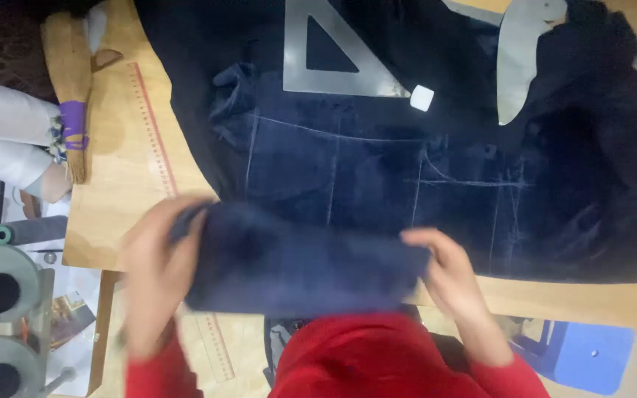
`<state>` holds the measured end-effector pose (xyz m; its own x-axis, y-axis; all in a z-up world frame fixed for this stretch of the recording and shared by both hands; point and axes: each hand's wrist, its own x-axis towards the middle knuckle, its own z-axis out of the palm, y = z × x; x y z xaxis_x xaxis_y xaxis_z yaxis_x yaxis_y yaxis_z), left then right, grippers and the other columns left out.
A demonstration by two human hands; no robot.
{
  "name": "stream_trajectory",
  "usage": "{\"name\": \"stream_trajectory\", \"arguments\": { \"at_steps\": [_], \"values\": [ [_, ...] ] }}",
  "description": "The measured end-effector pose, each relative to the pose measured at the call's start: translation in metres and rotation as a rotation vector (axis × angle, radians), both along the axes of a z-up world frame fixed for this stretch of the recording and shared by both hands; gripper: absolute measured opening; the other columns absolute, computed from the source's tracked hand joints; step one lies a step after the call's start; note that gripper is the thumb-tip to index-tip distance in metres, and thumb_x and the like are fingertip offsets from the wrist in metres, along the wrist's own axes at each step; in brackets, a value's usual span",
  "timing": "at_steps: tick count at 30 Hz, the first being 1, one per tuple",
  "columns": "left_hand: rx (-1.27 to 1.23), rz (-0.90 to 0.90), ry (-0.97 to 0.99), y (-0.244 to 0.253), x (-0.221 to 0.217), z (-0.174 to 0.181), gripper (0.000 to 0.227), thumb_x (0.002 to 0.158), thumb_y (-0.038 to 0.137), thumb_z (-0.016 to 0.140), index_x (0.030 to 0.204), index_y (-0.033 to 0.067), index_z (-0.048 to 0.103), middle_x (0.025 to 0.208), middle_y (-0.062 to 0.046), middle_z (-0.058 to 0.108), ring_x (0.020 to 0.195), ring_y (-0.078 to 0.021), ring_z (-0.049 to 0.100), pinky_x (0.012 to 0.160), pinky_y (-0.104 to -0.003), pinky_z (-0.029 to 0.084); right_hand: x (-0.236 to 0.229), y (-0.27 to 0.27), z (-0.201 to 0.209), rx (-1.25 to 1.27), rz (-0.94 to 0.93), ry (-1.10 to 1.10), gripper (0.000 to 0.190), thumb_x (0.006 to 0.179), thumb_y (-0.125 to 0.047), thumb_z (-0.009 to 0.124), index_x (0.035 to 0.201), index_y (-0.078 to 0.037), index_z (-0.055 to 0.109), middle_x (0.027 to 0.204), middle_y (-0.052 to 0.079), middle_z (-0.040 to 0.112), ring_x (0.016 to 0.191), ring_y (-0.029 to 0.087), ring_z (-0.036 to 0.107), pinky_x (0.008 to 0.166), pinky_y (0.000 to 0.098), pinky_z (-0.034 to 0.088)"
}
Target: The person marks a dark blue fabric on a wooden table using a ruler and white chalk. They then use large scissors to cut the fabric along the marked lines.
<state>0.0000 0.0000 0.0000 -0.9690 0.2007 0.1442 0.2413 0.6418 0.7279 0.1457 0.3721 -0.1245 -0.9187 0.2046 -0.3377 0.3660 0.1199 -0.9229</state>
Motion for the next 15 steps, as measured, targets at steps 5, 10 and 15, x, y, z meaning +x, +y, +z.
{"name": "stream_trajectory", "arguments": {
  "at_steps": [5, 10, 15],
  "values": [
    [-0.081, -0.005, 0.022, 0.04, -0.06, -0.156, 0.027, 0.093, -0.013, 0.062, 0.114, 0.001, 0.073, 0.1, -0.018, 0.076, 0.098, -0.0383, 0.072, 0.089, -0.049, 0.056, -0.068, -0.004, -0.104, 0.054, -0.077, -0.103, 0.038, 0.097, -0.002, 0.063, 0.133, -0.009, 0.068, 0.127, 0.022, 0.068, 0.113, 0.035, 0.069, 0.094, 0.0488, 0.055],
    [-0.264, 0.066, 0.085, 0.047, -0.071, -0.217, 0.025, 0.096, -0.003, 0.064, 0.116, 0.0086, 0.073, 0.105, -0.011, 0.075, 0.101, -0.031, 0.073, 0.088, -0.044, 0.057, -0.08, 0.008, -0.131, 0.176, -0.045, -0.131, 0.041, 0.1, -0.016, 0.068, 0.136, 0.001, 0.059, 0.088, 0.012, 0.076, 0.059, 0.02, 0.071, 0.063, 0.0366, 0.056],
    [-0.301, 0.11, 0.102, 0.05, -0.074, -0.23, 0.018, 0.099, 0.003, 0.066, 0.113, 0.0116, 0.071, 0.103, -0.004, 0.069, 0.097, -0.0286, 0.071, 0.081, -0.043, 0.056, -0.096, 0.005, -0.108, 0.21, -0.035, -0.142, 0.038, 0.099, -0.008, 0.067, 0.133, 0.003, 0.06, 0.09, 0.017, 0.076, 0.064, 0.024, 0.073, 0.063, 0.0373, 0.06]
  ]
}}
